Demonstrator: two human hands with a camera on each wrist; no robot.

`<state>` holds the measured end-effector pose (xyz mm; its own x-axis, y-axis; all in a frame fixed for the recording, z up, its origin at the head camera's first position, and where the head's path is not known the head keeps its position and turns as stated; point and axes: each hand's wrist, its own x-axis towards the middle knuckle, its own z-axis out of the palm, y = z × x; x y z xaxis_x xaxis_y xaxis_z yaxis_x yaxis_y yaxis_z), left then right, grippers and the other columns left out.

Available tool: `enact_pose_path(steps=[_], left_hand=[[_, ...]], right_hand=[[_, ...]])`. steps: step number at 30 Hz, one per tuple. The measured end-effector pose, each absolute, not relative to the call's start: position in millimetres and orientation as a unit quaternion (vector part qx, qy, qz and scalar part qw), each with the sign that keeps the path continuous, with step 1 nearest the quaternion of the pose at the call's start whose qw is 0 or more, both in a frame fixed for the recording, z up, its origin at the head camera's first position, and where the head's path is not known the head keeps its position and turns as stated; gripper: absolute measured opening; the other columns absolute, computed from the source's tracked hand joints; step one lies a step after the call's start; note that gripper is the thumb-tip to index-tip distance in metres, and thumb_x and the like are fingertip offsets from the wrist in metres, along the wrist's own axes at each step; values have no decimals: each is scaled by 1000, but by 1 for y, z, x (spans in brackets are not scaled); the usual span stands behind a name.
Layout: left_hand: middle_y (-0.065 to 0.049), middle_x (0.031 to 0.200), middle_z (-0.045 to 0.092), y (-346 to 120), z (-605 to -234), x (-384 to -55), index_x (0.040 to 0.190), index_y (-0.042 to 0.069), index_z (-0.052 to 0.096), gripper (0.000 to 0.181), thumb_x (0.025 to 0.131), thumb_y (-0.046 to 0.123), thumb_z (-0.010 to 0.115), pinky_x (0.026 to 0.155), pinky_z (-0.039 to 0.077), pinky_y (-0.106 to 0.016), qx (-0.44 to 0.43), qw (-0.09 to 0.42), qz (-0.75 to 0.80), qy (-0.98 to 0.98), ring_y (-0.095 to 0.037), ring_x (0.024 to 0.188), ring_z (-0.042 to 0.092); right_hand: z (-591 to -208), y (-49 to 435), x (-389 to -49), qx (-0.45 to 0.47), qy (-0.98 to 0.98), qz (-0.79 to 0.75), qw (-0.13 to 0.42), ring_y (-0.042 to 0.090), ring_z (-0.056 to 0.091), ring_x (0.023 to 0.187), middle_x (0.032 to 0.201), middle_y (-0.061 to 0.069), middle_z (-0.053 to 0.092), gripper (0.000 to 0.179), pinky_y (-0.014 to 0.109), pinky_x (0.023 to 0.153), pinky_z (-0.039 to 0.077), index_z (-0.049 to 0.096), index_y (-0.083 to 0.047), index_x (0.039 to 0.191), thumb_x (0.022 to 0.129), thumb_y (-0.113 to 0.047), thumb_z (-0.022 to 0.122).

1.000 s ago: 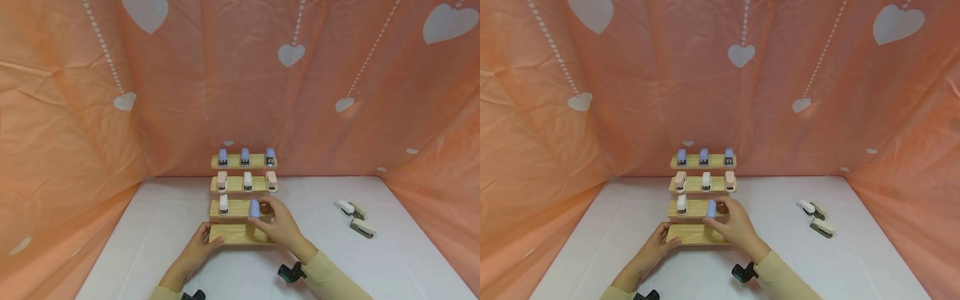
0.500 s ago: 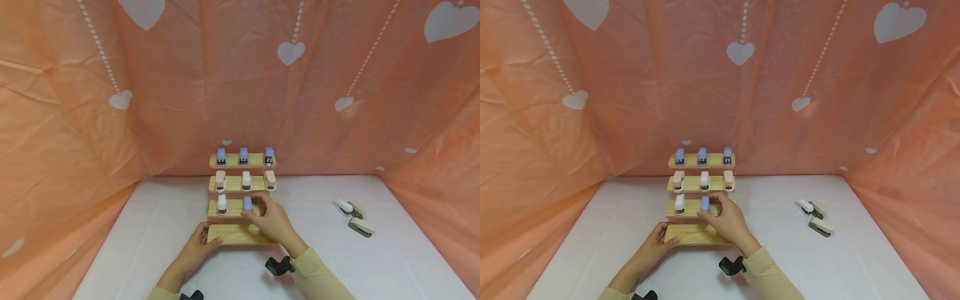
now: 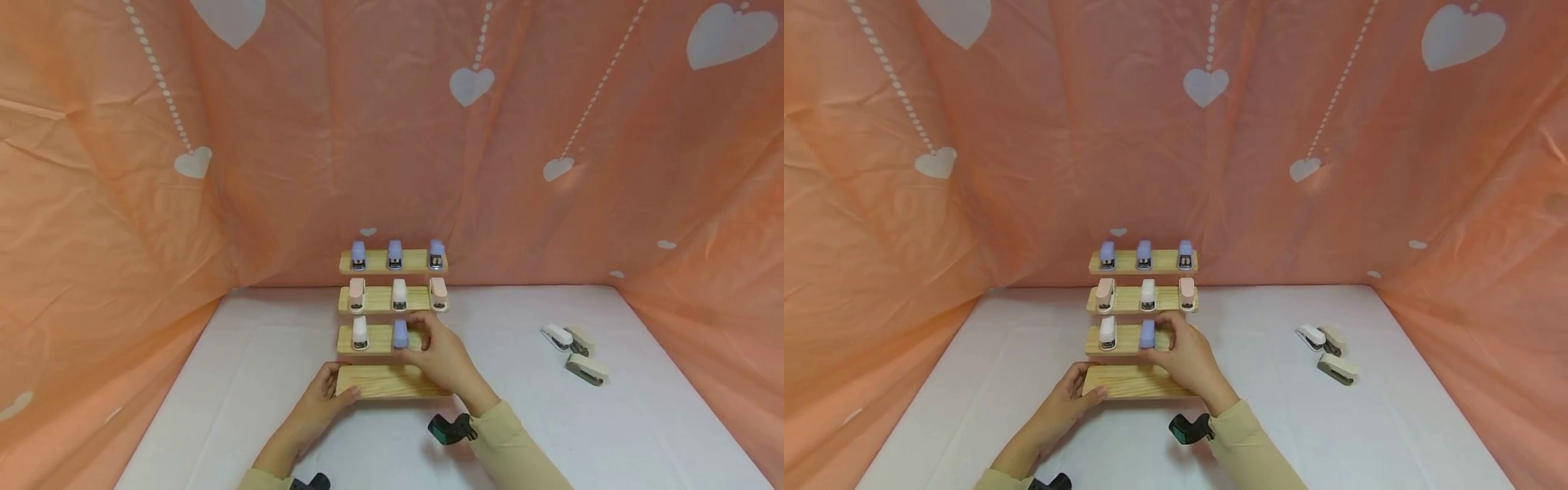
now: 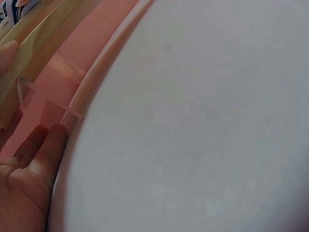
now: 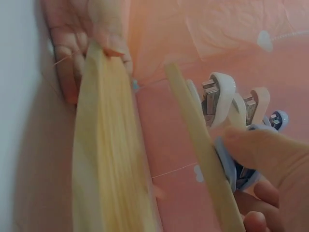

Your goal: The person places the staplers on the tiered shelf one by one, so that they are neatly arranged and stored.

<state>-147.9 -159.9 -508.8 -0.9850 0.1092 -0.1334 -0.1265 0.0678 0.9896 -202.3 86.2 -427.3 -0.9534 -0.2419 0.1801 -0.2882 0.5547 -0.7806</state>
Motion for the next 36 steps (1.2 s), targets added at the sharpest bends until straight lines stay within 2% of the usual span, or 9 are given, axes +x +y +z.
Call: enact_pose_path(steps=[6,10,16,22,24,27,30,33,36], left_hand=[[-17,150,36,-160,-510,-149,131,9,43,66,81,30,79,115,20,-46,-5,88,683,725,-32,142,24],[-17,150,37,-160,-509,-148,131,9,44,64,81,29,79,115,20,-46,-2,85,682,726,-32,142,25],[-16,150,37,-159,-508,-147,131,9,43,64,82,29,78,116,19,-46,-4,87,680,728,-31,142,24],[-15,151,36,-159,-505,-146,133,10,43,64,82,29,78,115,21,-47,-10,90,682,725,-31,142,25],[-16,151,35,-159,-504,-146,133,10,43,64,82,28,77,115,22,-47,-9,91,684,724,-31,142,25],[-16,151,34,-159,-504,-146,134,10,42,65,82,29,77,115,22,-46,-6,92,684,724,-31,142,24],[-16,151,34,-159,-504,-146,134,10,43,65,82,29,77,115,22,-46,-5,91,682,726,-32,142,24],[-16,151,35,-160,-504,-147,134,10,43,66,82,30,78,115,22,-47,-7,93,681,726,-32,142,25],[-18,150,36,-160,-502,-146,133,9,42,66,82,32,78,114,23,-48,-5,94,679,728,-34,141,26]], right_hand=[[-428,83,-202,140,-875,462,32,15,48,64,93,-2,64,50,29,54,40,56,-20,112,74,-37,84],[-429,82,-203,135,-878,459,37,14,48,64,105,-1,66,47,28,55,40,56,-20,109,75,-36,84],[-429,80,-200,136,-876,460,49,14,47,64,104,0,65,46,29,55,39,56,-18,108,75,-35,84],[-429,82,-197,152,-874,459,55,14,47,69,81,1,57,47,29,58,40,56,-17,107,75,-39,83],[-429,85,-195,160,-868,467,44,15,49,75,85,1,57,47,29,62,42,57,-18,109,76,-39,83],[-429,95,-193,180,-853,489,20,16,51,84,99,0,60,48,33,71,46,58,-18,115,78,-37,81],[-428,108,-189,197,-835,513,2,16,55,92,112,-1,62,50,42,81,49,58,-17,122,81,-35,79],[-429,125,-186,208,-828,520,13,15,58,93,114,-2,64,50,45,83,50,57,-15,124,82,-35,78],[-433,143,-185,218,-832,508,43,13,61,87,109,-2,67,46,39,78,51,58,-11,121,84,-32,76]])
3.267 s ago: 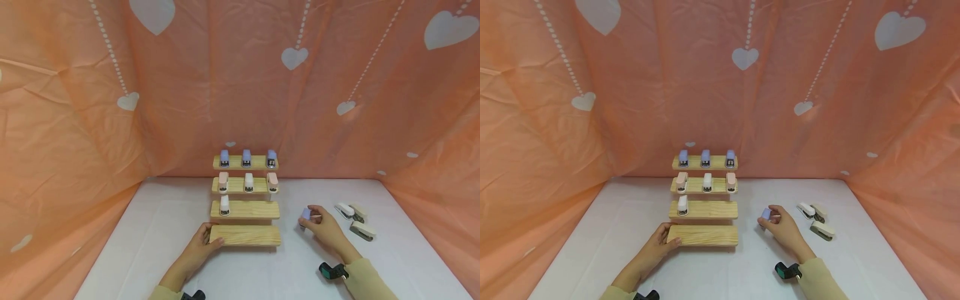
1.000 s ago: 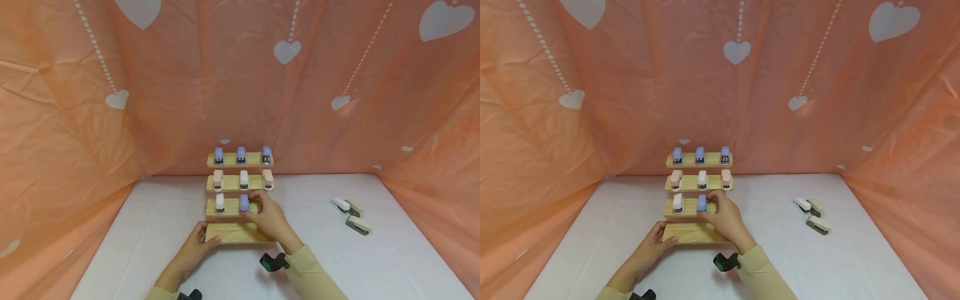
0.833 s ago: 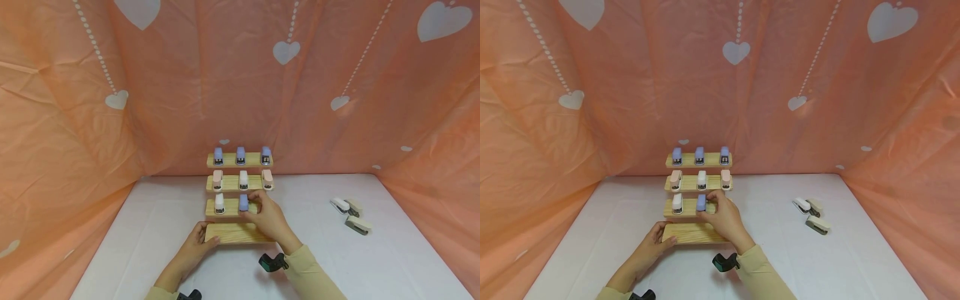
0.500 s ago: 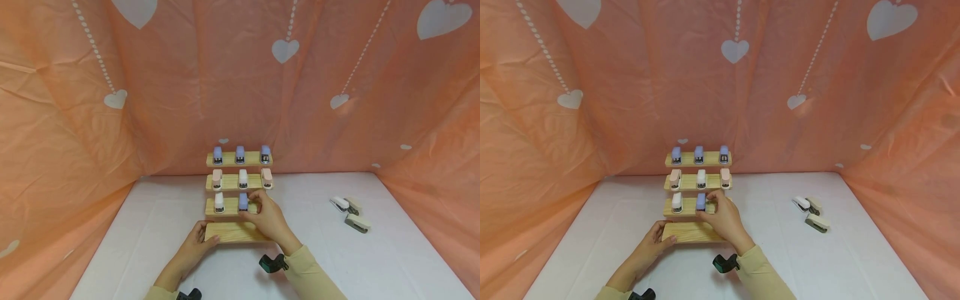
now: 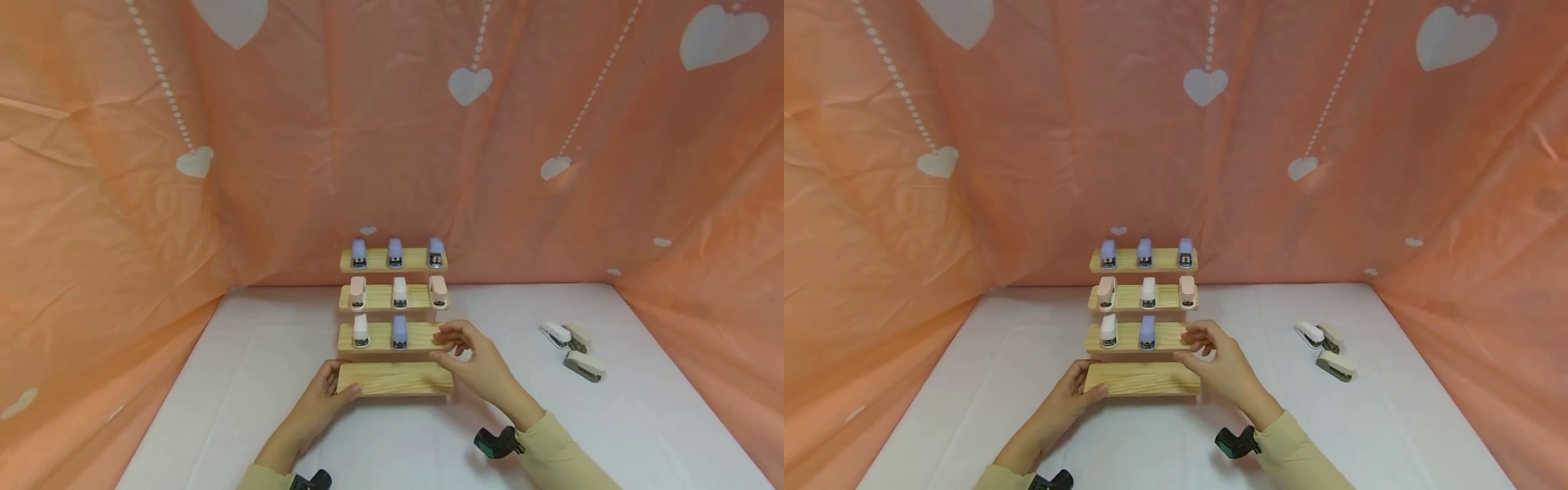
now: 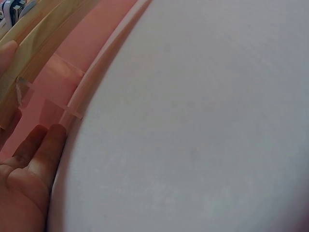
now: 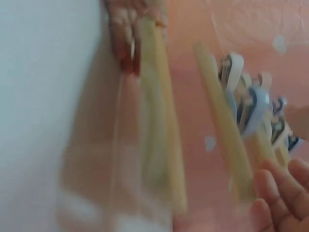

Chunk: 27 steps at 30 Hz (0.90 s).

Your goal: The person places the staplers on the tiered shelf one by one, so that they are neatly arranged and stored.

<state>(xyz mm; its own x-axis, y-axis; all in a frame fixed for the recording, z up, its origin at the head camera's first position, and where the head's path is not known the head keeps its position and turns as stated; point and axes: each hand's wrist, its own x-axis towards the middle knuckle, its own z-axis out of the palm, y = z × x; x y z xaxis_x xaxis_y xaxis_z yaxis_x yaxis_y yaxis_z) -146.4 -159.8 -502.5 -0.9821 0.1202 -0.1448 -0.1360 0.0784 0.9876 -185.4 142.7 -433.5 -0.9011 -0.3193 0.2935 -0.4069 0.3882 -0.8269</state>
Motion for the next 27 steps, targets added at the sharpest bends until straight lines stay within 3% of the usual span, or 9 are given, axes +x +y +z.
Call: enact_pose_path(steps=[7,15,21,27], left_hand=[[-18,149,37,-160,-503,-147,132,9,43,66,81,31,78,115,21,-47,-4,90,677,731,-33,142,25],[-18,149,37,-160,-505,-147,131,9,44,65,81,31,78,115,22,-48,-7,92,681,726,-33,142,26],[-19,150,36,-159,-508,-145,131,9,44,63,81,29,78,115,20,-47,2,88,683,725,-33,142,25],[-19,149,37,-160,-506,-145,130,9,44,64,81,30,78,115,20,-47,-2,86,680,728,-34,142,25]], right_hand=[[-445,193,-186,186,-861,464,94,9,61,81,101,2,70,35,26,71,51,60,-17,112,85,-30,76],[-451,252,-188,114,-903,404,95,17,60,95,110,5,69,51,35,81,49,54,-14,126,87,-41,72],[-458,285,-187,77,-918,369,123,20,59,104,111,8,68,54,25,85,45,53,-8,128,87,-39,72],[-454,305,-184,22,-921,379,87,36,57,113,123,17,62,68,45,87,48,44,-7,137,88,-47,68]])
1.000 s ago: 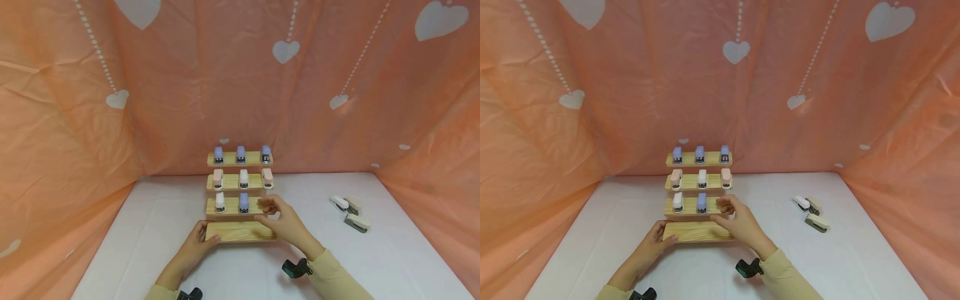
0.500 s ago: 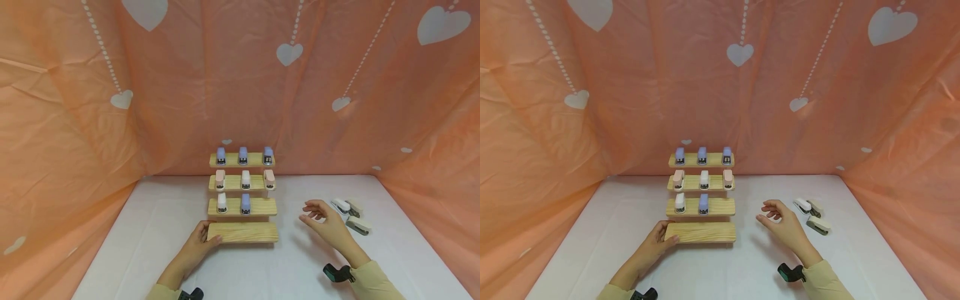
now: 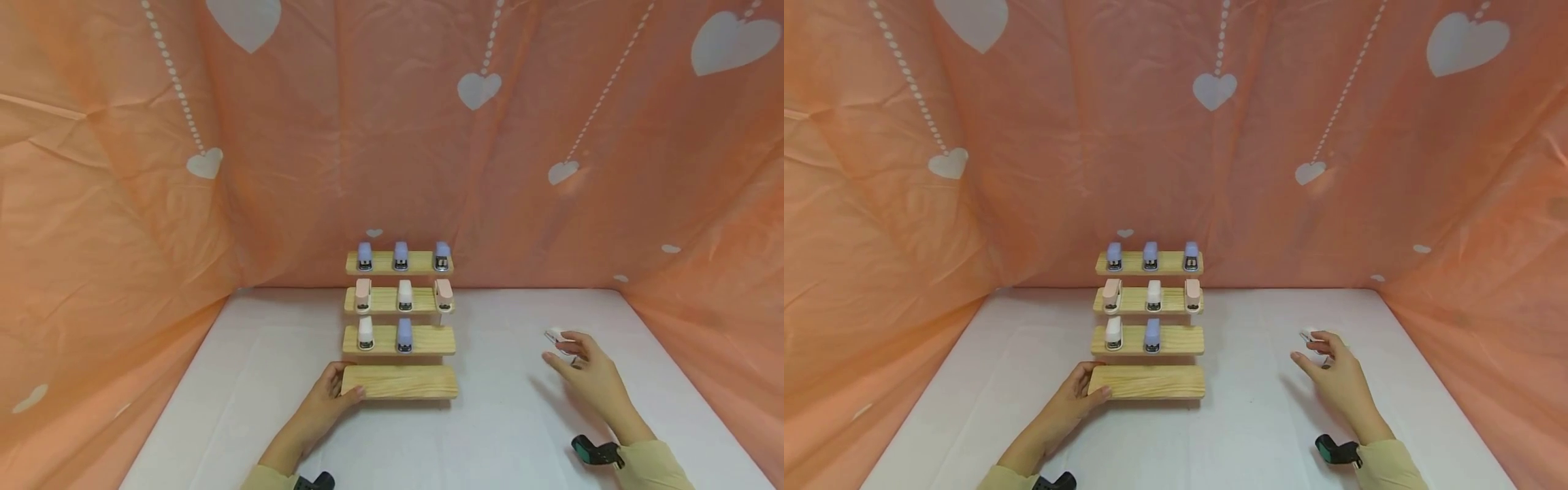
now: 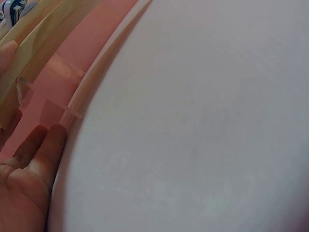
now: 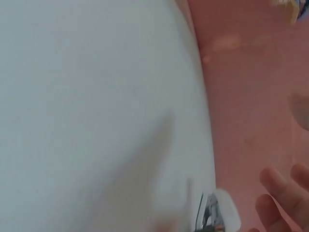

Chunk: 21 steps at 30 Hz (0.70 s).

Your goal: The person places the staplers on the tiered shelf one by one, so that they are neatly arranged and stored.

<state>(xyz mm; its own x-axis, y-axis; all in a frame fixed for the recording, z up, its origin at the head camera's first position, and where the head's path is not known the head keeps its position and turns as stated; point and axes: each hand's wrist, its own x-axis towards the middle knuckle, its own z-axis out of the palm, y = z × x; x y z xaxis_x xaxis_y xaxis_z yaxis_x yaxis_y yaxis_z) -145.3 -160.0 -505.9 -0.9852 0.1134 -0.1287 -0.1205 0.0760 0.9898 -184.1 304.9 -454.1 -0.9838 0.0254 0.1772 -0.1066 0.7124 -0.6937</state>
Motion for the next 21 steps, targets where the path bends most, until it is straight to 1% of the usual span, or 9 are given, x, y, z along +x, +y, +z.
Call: enact_pose_path(steps=[1,3,5,8,11,13,15,17,21], left_hand=[[-18,148,38,-160,-505,-145,130,9,44,64,81,31,78,115,21,-48,-4,87,679,729,-34,142,25],[-17,148,39,-159,-504,-146,130,9,44,64,81,32,78,115,21,-48,-5,89,678,729,-34,142,25],[-17,147,40,-159,-504,-146,130,9,43,65,81,33,78,115,21,-48,-6,91,679,729,-34,142,25],[-17,147,40,-159,-504,-146,130,8,43,65,81,32,78,115,21,-48,-5,92,680,727,-34,142,26],[-16,148,39,-159,-505,-146,130,8,43,64,82,31,78,115,20,-48,-3,92,682,725,-33,142,25],[-16,148,39,-159,-506,-146,130,8,43,64,82,32,78,115,20,-47,-2,92,681,726,-33,142,24],[-16,148,39,-160,-506,-146,130,8,43,63,82,31,78,115,20,-47,0,93,683,725,-33,142,25],[-16,147,39,-160,-506,-147,130,8,43,63,82,31,78,115,20,-47,0,93,683,724,-33,142,25],[-16,148,39,-160,-506,-147,130,8,43,63,82,31,78,115,21,-48,-1,96,682,725,-33,142,25]], right_hand=[[-454,308,-184,15,-921,381,80,38,57,113,124,17,61,70,45,87,48,41,-7,139,88,-48,67],[-454,313,-183,1,-918,390,69,38,57,113,127,18,58,74,35,84,49,38,-8,142,88,-49,67],[-454,317,-183,-11,-919,387,70,35,57,113,127,17,58,76,25,79,47,37,-9,143,87,-51,67],[-456,322,-184,-25,-919,386,75,33,55,113,127,16,58,76,22,75,41,39,-10,143,86,-52,67],[-458,325,-185,-29,-919,385,80,35,50,116,128,19,57,77,35,81,40,39,-7,142,86,-52,67],[-460,326,-186,-29,-919,386,80,39,47,118,129,22,55,77,46,85,40,38,-5,142,87,-51,68],[-463,328,-187,-26,-919,384,80,42,44,120,129,25,54,78,54,88,38,38,-2,140,87,-50,68],[-466,330,-188,-25,-920,384,76,43,43,121,131,27,52,78,57,90,37,38,0,140,87,-50,67],[-471,331,-189,-25,-921,385,60,44,42,122,133,29,48,80,58,92,37,36,2,140,88,-51,66]])
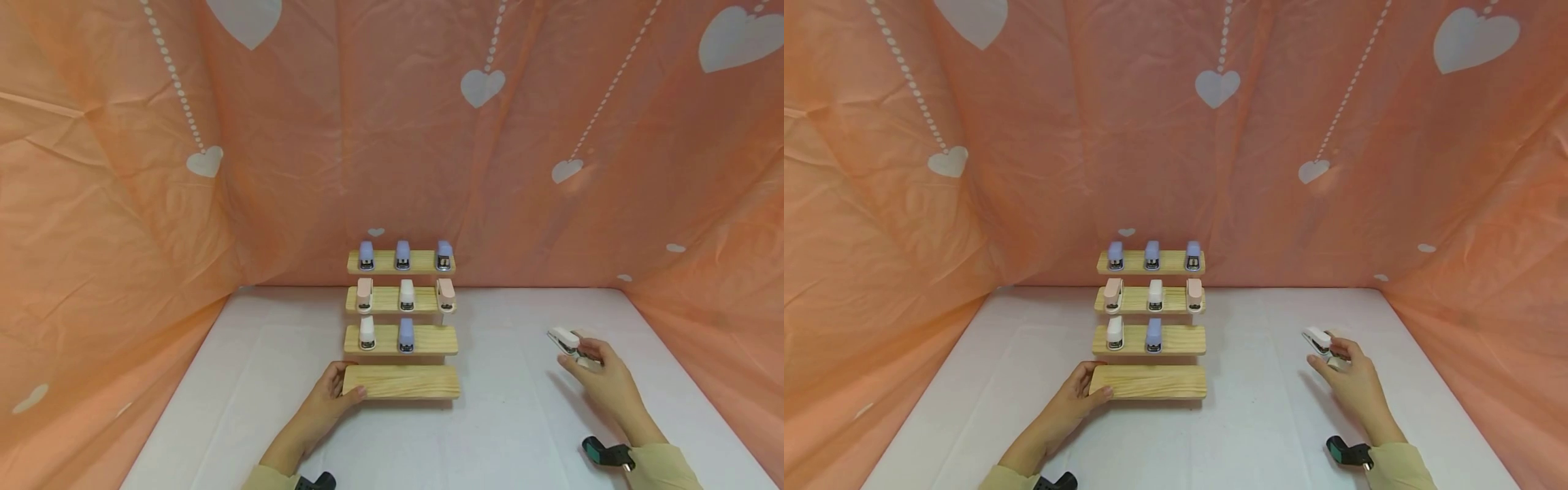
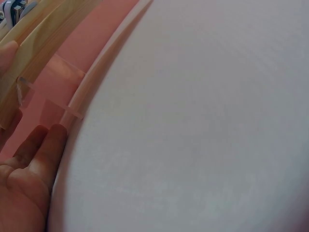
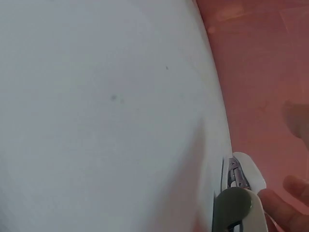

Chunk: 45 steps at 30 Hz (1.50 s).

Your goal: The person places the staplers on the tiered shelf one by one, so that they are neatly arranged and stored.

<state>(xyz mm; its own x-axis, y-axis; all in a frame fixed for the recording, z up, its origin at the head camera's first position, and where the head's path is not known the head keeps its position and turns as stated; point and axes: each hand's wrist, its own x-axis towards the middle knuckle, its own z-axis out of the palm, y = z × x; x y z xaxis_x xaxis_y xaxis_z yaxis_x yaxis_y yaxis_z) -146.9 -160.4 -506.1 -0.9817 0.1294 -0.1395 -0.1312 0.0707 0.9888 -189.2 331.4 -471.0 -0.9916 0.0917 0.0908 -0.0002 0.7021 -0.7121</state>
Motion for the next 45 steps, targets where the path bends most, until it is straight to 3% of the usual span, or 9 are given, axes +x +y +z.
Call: enact_pose_path(steps=[10,17,24,28,31,36,41,45], left_hand=[[-16,148,38,-160,-506,-147,130,8,42,63,82,31,78,115,19,-47,3,95,684,723,-33,142,24],[-17,149,38,-160,-507,-147,130,8,43,64,82,32,78,115,20,-47,-2,94,682,725,-33,142,24],[-16,148,39,-160,-506,-146,129,8,43,62,82,30,78,115,21,-47,1,93,683,724,-33,142,26],[-16,148,39,-160,-506,-146,129,8,43,62,82,29,78,115,22,-47,1,94,686,721,-32,142,26],[-16,148,39,-160,-506,-146,129,8,43,62,82,29,78,115,21,-46,-2,92,684,723,-32,142,25],[-17,149,38,-160,-505,-146,129,8,44,63,82,30,78,115,20,-46,-7,90,681,726,-33,143,23],[-18,150,36,-159,-504,-146,130,9,44,63,82,30,78,115,20,-47,-10,93,681,726,-33,143,23],[-18,150,35,-159,-504,-147,131,8,43,65,82,31,78,115,20,-46,-7,93,681,727,-33,143,22]], right_hand=[[-474,335,-188,-30,-927,373,13,46,40,124,139,30,41,86,59,93,38,32,5,142,88,-54,64],[-464,338,-186,-22,-954,298,-25,53,39,122,136,37,40,77,67,90,39,49,2,132,88,-61,59],[-458,350,-183,-24,-960,268,-70,60,32,124,139,40,35,82,72,91,35,47,2,137,88,-63,56],[-459,360,-180,-19,-952,293,-91,56,40,121,139,40,34,83,63,87,46,41,3,141,89,-60,59],[-461,367,-177,-21,-935,335,-117,44,54,108,137,37,40,84,45,80,55,34,3,145,90,-53,62],[-465,375,-173,-33,-901,407,-147,24,57,93,133,30,45,83,30,70,54,26,2,149,92,-44,64],[-470,376,-171,-30,-899,419,-123,31,55,109,142,32,37,81,28,72,56,28,4,147,92,-43,65],[-471,371,-171,-39,-914,393,-96,40,52,115,138,32,41,83,27,70,56,33,4,144,89,-49,66]])
